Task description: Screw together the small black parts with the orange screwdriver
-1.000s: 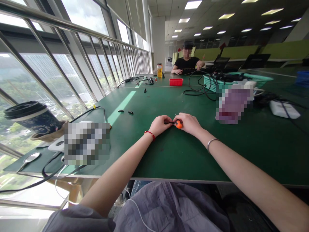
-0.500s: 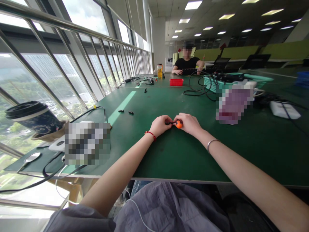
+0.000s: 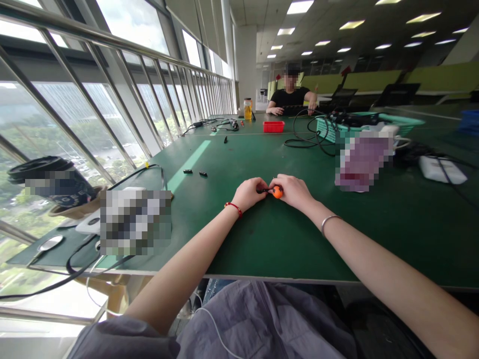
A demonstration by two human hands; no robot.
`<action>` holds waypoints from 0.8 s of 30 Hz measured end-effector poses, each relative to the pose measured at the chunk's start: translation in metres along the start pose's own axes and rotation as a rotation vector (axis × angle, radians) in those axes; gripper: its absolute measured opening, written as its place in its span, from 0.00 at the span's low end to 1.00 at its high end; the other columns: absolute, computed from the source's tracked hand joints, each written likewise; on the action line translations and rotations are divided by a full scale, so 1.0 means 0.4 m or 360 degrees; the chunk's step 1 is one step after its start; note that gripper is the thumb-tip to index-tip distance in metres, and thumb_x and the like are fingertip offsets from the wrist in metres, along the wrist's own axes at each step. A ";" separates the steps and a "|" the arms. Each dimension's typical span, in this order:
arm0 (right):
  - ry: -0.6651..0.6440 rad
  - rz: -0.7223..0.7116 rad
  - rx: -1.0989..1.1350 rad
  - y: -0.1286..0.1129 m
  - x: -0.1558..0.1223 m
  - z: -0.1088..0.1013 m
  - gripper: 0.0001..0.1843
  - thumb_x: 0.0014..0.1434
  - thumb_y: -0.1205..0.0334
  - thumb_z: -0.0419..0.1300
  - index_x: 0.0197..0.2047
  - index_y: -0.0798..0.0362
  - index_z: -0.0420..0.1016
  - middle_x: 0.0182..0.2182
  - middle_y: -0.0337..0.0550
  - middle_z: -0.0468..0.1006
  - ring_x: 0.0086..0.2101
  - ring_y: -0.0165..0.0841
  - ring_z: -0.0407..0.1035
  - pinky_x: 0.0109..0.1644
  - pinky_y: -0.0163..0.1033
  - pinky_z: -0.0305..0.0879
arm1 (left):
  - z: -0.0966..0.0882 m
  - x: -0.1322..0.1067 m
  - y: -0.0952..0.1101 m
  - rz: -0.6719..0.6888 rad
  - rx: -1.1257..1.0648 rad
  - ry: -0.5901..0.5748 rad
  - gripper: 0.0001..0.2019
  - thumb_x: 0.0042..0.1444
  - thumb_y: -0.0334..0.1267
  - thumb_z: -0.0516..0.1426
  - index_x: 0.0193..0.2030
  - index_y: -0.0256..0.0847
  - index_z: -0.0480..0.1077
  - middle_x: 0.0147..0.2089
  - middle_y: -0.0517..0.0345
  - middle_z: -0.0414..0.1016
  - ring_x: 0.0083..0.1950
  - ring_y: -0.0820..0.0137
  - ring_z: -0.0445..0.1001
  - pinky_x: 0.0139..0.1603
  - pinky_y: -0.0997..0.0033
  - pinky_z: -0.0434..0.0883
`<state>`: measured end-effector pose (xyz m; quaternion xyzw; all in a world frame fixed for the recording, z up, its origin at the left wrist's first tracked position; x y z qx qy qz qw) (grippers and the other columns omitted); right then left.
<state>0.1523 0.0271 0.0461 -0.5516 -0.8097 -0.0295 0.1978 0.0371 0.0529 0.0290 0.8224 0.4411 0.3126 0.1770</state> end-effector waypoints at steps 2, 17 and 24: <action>-0.0009 0.0000 0.0004 -0.001 0.001 0.000 0.09 0.55 0.64 0.57 0.37 0.46 0.78 0.35 0.40 0.75 0.33 0.32 0.69 0.28 0.34 0.51 | -0.003 0.000 0.006 0.0027 0.0006 -0.0014 0.06 0.47 0.33 0.58 0.34 0.37 0.73 0.35 0.54 0.78 0.37 0.67 0.75 0.40 0.69 0.72; 0.0210 0.0007 0.0247 0.027 -0.001 -0.036 0.08 0.57 0.60 0.56 0.37 0.47 0.77 0.36 0.39 0.76 0.35 0.31 0.69 0.31 0.33 0.55 | -0.001 0.002 0.000 0.0034 0.0058 -0.0056 0.06 0.48 0.33 0.58 0.33 0.38 0.74 0.35 0.56 0.78 0.37 0.69 0.76 0.42 0.70 0.73; 0.0059 0.0020 0.0216 0.044 -0.003 -0.023 0.07 0.56 0.60 0.58 0.37 0.46 0.78 0.35 0.38 0.75 0.35 0.31 0.68 0.31 0.33 0.55 | -0.003 0.000 -0.002 -0.0020 0.0052 -0.0059 0.07 0.48 0.34 0.58 0.34 0.39 0.74 0.36 0.57 0.79 0.38 0.70 0.75 0.42 0.71 0.72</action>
Point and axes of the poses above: each hand's wrist, its own x-axis towards the middle knuckle, its own z-axis out of the palm, y = z × x, the point moved 8 cm from there along x, towards the middle knuckle
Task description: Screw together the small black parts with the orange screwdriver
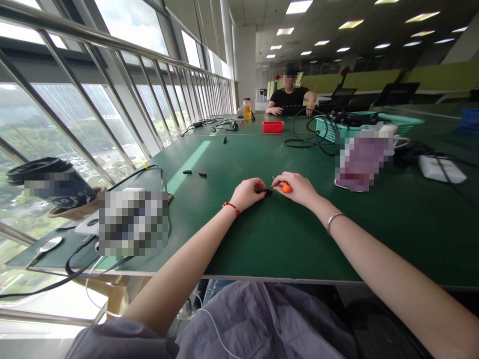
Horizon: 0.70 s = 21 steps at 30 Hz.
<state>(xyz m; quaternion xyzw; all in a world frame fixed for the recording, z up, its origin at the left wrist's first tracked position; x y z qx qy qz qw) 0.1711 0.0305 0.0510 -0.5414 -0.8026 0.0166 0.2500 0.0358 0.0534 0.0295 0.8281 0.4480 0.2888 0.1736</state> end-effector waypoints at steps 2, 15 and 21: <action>-0.0027 -0.0008 -0.0025 -0.003 0.001 0.007 0.07 0.57 0.60 0.58 0.37 0.45 0.78 0.35 0.38 0.75 0.34 0.31 0.68 0.30 0.33 0.54 | 0.000 0.000 -0.001 0.0000 -0.0011 -0.0003 0.07 0.48 0.34 0.58 0.35 0.39 0.75 0.36 0.57 0.79 0.38 0.70 0.75 0.42 0.72 0.72; -0.0030 -0.0051 -0.0027 -0.007 0.004 0.015 0.07 0.57 0.59 0.59 0.37 0.45 0.78 0.34 0.38 0.74 0.33 0.30 0.67 0.30 0.33 0.54 | 0.003 0.001 -0.005 0.0005 -0.0045 -0.0002 0.07 0.49 0.35 0.58 0.35 0.38 0.74 0.36 0.56 0.78 0.38 0.70 0.75 0.42 0.72 0.72; -0.0078 0.0006 -0.0127 0.001 0.007 0.027 0.11 0.54 0.53 0.62 0.40 0.45 0.78 0.36 0.39 0.74 0.34 0.31 0.68 0.30 0.33 0.55 | 0.004 0.003 -0.008 0.0026 -0.0065 -0.0006 0.07 0.49 0.35 0.58 0.35 0.38 0.75 0.36 0.56 0.78 0.38 0.70 0.75 0.41 0.72 0.72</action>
Point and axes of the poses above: each hand's wrist, its own x-axis towards the middle knuckle, its own z-axis out of the palm, y = z × x, the point moved 8 cm from there along x, towards the middle knuckle
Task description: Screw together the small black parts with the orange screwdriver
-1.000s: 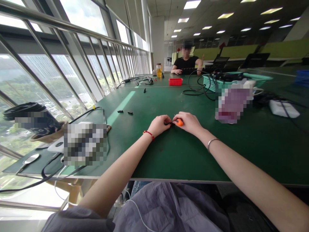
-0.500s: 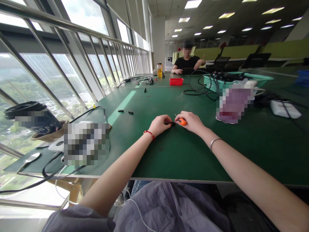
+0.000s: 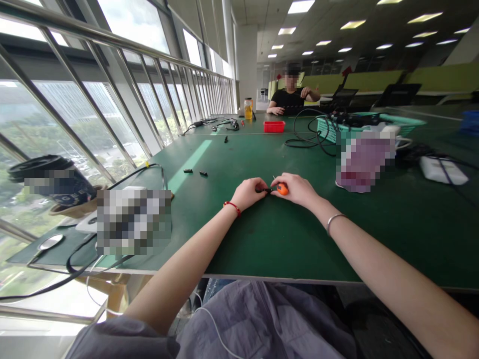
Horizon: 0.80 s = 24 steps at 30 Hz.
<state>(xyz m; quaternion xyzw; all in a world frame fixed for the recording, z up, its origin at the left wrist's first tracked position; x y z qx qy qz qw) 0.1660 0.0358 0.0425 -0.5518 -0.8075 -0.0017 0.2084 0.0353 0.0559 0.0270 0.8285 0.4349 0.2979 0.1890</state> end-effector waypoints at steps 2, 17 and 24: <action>-0.0036 0.0008 -0.0060 -0.002 0.001 0.008 0.10 0.54 0.54 0.62 0.40 0.45 0.78 0.36 0.39 0.74 0.33 0.31 0.68 0.30 0.33 0.55 | 0.001 0.000 0.000 0.0003 -0.0014 -0.0006 0.07 0.49 0.34 0.58 0.35 0.38 0.75 0.35 0.56 0.78 0.37 0.70 0.75 0.41 0.72 0.72; -0.0038 -0.0109 -0.0099 -0.033 -0.006 0.004 0.09 0.56 0.63 0.58 0.39 0.47 0.78 0.36 0.39 0.73 0.33 0.29 0.67 0.30 0.33 0.53 | -0.007 0.000 0.002 -0.0051 -0.0074 -0.0021 0.07 0.49 0.37 0.59 0.33 0.37 0.76 0.33 0.57 0.79 0.36 0.71 0.75 0.40 0.73 0.72; -0.0032 -0.0124 -0.0091 -0.029 -0.004 0.005 0.09 0.55 0.64 0.58 0.39 0.47 0.77 0.36 0.39 0.73 0.32 0.29 0.67 0.30 0.33 0.53 | -0.032 -0.006 0.053 0.0118 0.0458 -0.0001 0.06 0.52 0.38 0.59 0.35 0.42 0.76 0.39 0.57 0.78 0.43 0.66 0.73 0.45 0.69 0.70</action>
Point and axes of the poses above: each hand's wrist, its own x-axis towards the middle knuckle, its own z-axis out of the palm, y = z × x, the point moved 8 cm from there along x, towards the middle knuckle
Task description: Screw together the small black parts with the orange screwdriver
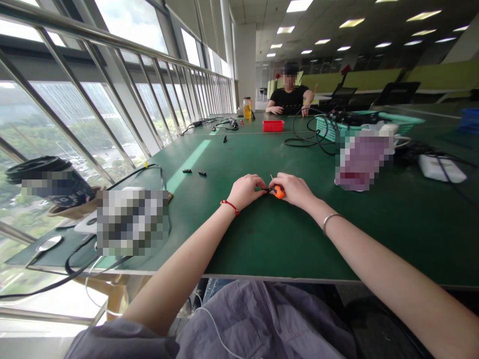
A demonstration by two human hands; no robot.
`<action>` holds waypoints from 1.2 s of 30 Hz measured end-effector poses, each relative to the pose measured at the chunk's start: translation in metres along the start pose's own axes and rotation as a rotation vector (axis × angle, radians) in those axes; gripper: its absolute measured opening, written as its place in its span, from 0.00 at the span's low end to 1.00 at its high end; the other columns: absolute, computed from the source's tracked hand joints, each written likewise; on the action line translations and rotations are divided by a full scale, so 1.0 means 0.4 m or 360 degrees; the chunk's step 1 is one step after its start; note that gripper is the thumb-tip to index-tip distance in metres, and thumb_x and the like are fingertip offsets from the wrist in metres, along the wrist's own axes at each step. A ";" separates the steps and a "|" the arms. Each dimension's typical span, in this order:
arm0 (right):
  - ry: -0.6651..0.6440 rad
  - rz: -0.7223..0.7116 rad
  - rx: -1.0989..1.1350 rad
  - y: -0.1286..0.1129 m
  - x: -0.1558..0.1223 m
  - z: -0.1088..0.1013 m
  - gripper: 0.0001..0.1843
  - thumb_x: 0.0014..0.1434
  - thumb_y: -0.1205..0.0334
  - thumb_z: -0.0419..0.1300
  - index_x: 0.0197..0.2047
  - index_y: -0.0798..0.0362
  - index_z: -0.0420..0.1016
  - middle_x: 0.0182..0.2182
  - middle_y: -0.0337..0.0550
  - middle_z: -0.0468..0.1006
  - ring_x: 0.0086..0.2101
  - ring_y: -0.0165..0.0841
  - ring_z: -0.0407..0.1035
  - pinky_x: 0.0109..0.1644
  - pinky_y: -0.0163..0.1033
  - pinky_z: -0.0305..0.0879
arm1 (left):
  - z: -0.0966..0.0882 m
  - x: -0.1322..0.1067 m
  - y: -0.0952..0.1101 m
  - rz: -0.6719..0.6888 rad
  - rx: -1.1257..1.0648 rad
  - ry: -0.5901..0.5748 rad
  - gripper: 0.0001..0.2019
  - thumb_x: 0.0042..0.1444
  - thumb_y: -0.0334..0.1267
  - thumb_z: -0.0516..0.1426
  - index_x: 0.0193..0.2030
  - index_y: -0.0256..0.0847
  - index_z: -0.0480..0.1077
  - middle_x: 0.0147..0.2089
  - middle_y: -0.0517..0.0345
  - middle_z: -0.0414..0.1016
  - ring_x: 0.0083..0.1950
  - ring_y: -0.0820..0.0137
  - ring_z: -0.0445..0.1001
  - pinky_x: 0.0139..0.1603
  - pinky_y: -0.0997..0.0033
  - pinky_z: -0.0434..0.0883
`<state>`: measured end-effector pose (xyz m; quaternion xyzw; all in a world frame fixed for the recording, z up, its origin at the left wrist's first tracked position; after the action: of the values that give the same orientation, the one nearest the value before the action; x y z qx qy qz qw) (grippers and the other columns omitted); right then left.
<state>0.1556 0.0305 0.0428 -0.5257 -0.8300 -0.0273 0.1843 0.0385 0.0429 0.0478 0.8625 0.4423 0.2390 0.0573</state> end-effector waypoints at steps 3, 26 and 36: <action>0.0001 0.0000 0.0012 0.004 0.001 0.002 0.10 0.55 0.64 0.58 0.40 0.47 0.77 0.36 0.39 0.73 0.32 0.29 0.67 0.29 0.33 0.53 | -0.002 0.002 0.018 0.0137 0.0135 -0.0036 0.06 0.52 0.35 0.59 0.36 0.42 0.76 0.39 0.56 0.77 0.44 0.65 0.72 0.47 0.67 0.68; 0.0051 -0.0005 -0.0012 -0.008 -0.003 -0.012 0.09 0.53 0.65 0.59 0.38 0.48 0.77 0.35 0.38 0.74 0.32 0.30 0.66 0.29 0.33 0.52 | 0.005 -0.002 -0.004 -0.0106 -0.0099 -0.0084 0.03 0.48 0.32 0.59 0.31 0.39 0.73 0.32 0.57 0.78 0.35 0.68 0.75 0.38 0.72 0.71; 0.0005 0.0006 0.0005 -0.005 -0.002 -0.007 0.09 0.54 0.64 0.58 0.38 0.47 0.77 0.36 0.39 0.74 0.33 0.30 0.68 0.29 0.33 0.53 | 0.008 0.000 -0.009 -0.0125 -0.0180 -0.0060 0.04 0.46 0.32 0.58 0.30 0.38 0.73 0.32 0.57 0.79 0.35 0.69 0.76 0.37 0.72 0.71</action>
<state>0.1550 0.0282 0.0452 -0.5270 -0.8287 -0.0266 0.1865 0.0375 0.0453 0.0439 0.8442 0.4605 0.2449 0.1236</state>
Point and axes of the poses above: each hand's wrist, its own x-axis towards the middle knuckle, its own z-axis out of the palm, y = z × x, the point moved 8 cm from there along x, towards the middle knuckle
